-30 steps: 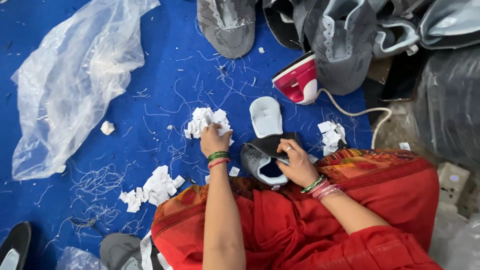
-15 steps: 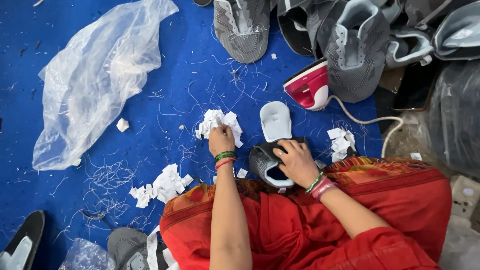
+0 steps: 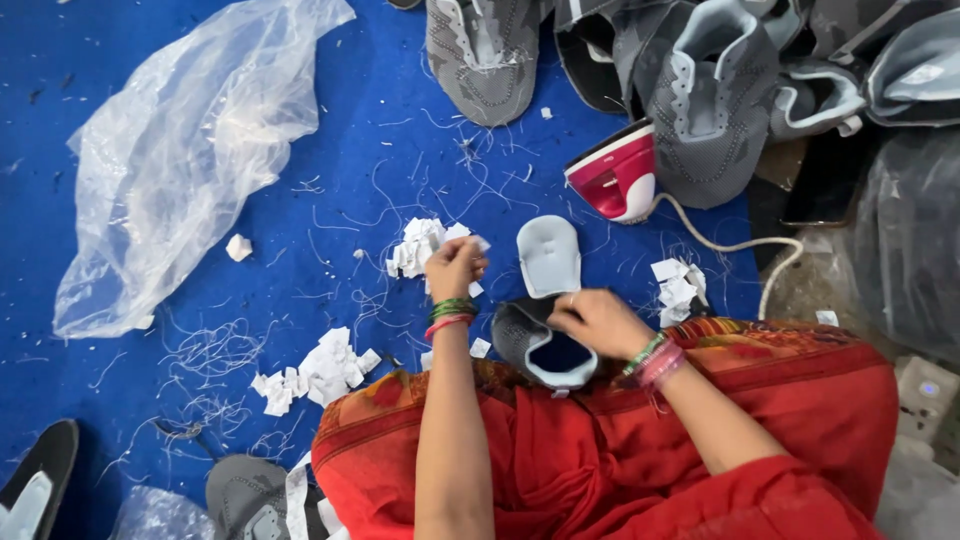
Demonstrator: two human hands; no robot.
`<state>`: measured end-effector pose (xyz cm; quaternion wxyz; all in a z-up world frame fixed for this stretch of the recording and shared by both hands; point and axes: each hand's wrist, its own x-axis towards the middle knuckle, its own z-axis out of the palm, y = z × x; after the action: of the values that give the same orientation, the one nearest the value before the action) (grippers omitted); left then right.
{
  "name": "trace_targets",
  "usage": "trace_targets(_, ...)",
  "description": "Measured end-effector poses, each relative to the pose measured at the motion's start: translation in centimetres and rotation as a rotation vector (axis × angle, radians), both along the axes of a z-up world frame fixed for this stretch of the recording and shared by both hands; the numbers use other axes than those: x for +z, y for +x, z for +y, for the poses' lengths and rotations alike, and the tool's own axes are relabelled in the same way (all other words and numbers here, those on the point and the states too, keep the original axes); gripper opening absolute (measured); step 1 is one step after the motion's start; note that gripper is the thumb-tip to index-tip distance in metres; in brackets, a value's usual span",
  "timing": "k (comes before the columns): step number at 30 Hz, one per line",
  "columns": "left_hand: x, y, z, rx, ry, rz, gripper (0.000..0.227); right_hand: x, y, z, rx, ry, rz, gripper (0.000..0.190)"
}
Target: Pressing and ironing inner lining components onto shoe uppers during manufacturing.
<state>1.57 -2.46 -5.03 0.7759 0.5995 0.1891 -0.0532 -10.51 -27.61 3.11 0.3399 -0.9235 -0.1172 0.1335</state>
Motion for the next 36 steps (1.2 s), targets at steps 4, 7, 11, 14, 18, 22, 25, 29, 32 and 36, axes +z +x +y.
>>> trace_targets(4, -0.2, -1.0, -6.5, -0.144, -0.212, 0.093, 0.017, 1.0, 2.2, 0.4, -0.133, -0.114, 0.022, 0.049)
trace_targets(7, 0.5, -1.8, -9.9, -0.168, -0.078, 0.143, 0.018, 3.6, 4.0, 0.9, -0.075, -0.344, -0.024, 0.079)
trace_targets(11, 1.0, -1.6, -11.7, -0.051, 0.356, 0.084, 0.02, 3.4, 5.0, 0.0, -0.03, -0.476, 0.055, 0.087)
trace_targets(14, 2.2, -1.2, -12.5, 0.034, 0.493, 0.088, 0.021, 3.0, 5.3, -0.2, -0.039, -0.446, 0.042, 0.09)
trace_targets(18, 3.1, -1.2, -12.7, 0.087, 0.531, 0.14, 0.02, 4.1, 5.7, 0.2, -0.059, -0.402, 0.071, 0.098)
trace_targets(22, 1.7, -1.4, -13.2, 0.085, 0.548, -0.021, 0.02, 3.0, 5.9, -0.1, -0.068, -0.389, 0.092, 0.1)
trace_targets(25, 3.0, -1.4, -13.4, 0.079, 0.576, 0.005, 0.02, 3.3, 5.8, 0.1, -0.056, -0.397, 0.126, 0.101)
trace_targets(29, 4.6, -1.1, -14.2, 0.076, 0.653, 0.188, 0.019, 3.1, 6.4, 0.3, -0.042, -0.403, 0.125, 0.103)
trace_targets(32, 5.2, -1.0, -14.7, 0.101, 0.708, 0.238, 0.018, 3.1, 7.1, 0.4, -0.026, -0.415, 0.152, 0.103)
trace_targets(36, 5.2, -1.0, -15.0, 0.135, 0.733, 0.255, 0.02, 2.8, 8.4, 0.4, 0.022, -0.485, 0.194, 0.104)
